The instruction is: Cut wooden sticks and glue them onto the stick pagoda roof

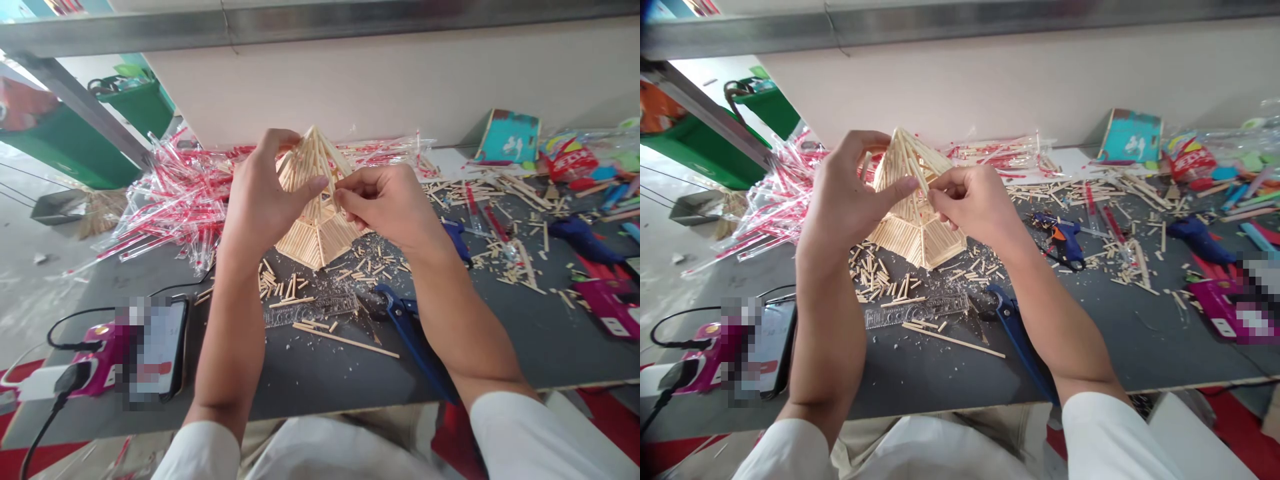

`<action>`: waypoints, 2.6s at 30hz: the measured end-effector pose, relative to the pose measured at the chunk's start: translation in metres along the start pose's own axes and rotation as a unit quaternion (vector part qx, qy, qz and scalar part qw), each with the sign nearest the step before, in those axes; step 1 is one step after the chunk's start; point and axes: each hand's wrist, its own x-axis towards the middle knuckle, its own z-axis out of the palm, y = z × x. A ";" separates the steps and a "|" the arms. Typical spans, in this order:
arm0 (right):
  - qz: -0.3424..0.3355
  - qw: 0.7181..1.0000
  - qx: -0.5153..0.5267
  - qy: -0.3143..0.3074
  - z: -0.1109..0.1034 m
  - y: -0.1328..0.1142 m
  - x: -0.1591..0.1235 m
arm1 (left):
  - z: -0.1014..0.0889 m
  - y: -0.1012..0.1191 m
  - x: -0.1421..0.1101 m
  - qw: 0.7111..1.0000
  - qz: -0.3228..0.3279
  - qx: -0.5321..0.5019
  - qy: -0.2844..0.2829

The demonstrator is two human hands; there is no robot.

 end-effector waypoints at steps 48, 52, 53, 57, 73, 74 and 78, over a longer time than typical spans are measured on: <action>-0.031 0.997 -0.073 -0.020 -0.019 0.008 0.002 | 0.002 -0.003 0.000 1.000 0.012 -0.006 0.000; -0.018 0.998 -0.051 -0.038 -0.019 0.011 0.001 | 0.002 -0.005 0.001 1.000 0.013 -0.022 0.002; -0.011 0.998 -0.039 -0.047 -0.019 0.011 0.001 | 0.001 -0.005 0.002 1.000 0.013 -0.026 0.001; -0.008 0.999 -0.005 -0.037 -0.016 0.011 0.000 | 0.000 -0.005 0.003 0.999 0.010 -0.032 -0.006; -0.151 0.977 -0.144 0.043 -0.018 0.009 -0.009 | 0.001 -0.004 0.001 1.000 0.025 -0.002 -0.018; -0.193 0.964 -0.175 0.050 -0.019 0.007 -0.011 | 0.001 -0.004 0.001 0.999 0.023 -0.002 -0.023; -0.302 0.913 -0.274 0.030 -0.020 0.007 -0.018 | 0.001 -0.004 0.001 1.000 0.018 -0.002 -0.026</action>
